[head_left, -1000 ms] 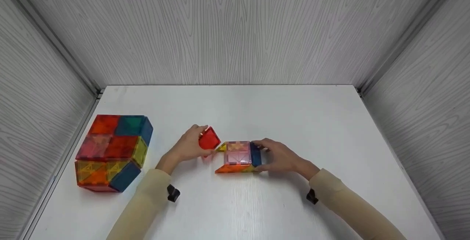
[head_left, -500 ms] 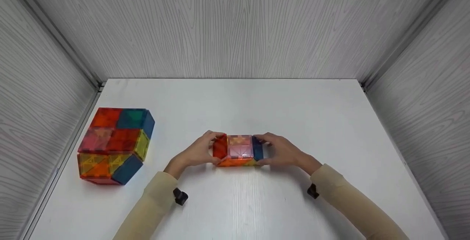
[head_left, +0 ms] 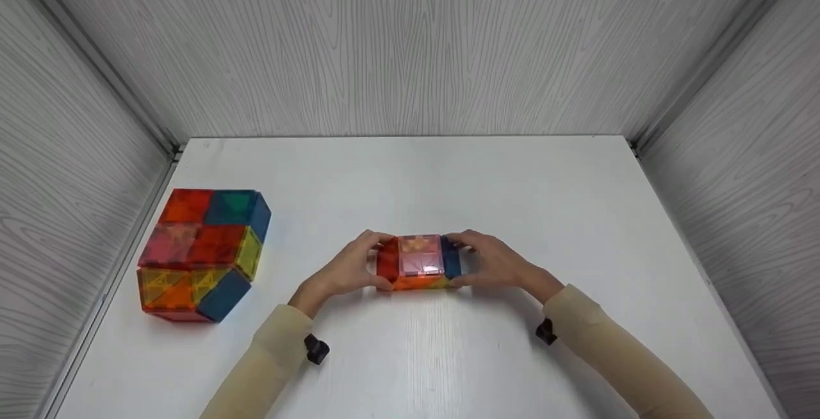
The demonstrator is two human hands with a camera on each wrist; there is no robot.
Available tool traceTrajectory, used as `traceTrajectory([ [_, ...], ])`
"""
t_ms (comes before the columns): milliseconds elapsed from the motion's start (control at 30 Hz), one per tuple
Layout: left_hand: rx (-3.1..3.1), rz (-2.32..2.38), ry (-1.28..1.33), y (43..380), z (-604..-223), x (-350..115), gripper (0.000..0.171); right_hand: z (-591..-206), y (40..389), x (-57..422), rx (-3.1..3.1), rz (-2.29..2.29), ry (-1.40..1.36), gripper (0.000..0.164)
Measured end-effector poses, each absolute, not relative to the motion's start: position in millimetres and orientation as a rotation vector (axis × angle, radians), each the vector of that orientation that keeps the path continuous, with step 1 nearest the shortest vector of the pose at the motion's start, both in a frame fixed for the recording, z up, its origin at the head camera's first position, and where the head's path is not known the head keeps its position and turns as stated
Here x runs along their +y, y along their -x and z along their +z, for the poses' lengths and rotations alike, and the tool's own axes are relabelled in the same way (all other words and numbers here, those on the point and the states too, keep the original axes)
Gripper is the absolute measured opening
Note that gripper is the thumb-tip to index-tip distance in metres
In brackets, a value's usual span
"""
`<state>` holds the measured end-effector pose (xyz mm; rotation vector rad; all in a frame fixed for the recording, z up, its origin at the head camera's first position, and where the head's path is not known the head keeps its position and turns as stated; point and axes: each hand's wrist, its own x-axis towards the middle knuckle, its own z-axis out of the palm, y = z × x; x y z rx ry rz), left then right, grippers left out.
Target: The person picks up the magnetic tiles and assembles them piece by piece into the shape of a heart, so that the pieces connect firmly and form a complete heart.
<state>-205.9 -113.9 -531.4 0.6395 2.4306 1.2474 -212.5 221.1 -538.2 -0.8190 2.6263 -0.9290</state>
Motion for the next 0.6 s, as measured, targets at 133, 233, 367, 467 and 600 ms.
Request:
traceTrajectory([
  [133,2.508,1.237,-0.708,198,-533,-111,0.083,-535,209,222,2.627,-0.944,0.83,0.087],
  [233,2.609,1.203,-0.788,188,-536,-109,0.081,-535,205,222,2.602,-1.046,0.817,0.085],
  [367,2.779,1.088,-0.853,175,-539,-105,0.081,-535,201,222,2.553,-1.186,0.688,0.081],
  [467,2.855,1.021,-0.881,167,-541,-101,0.082,-533,200,222,2.527,-1.189,0.583,0.079],
  [600,2.866,1.02,-0.923,162,-542,-99,0.083,-530,198,222,2.472,-1.203,0.565,0.078],
])
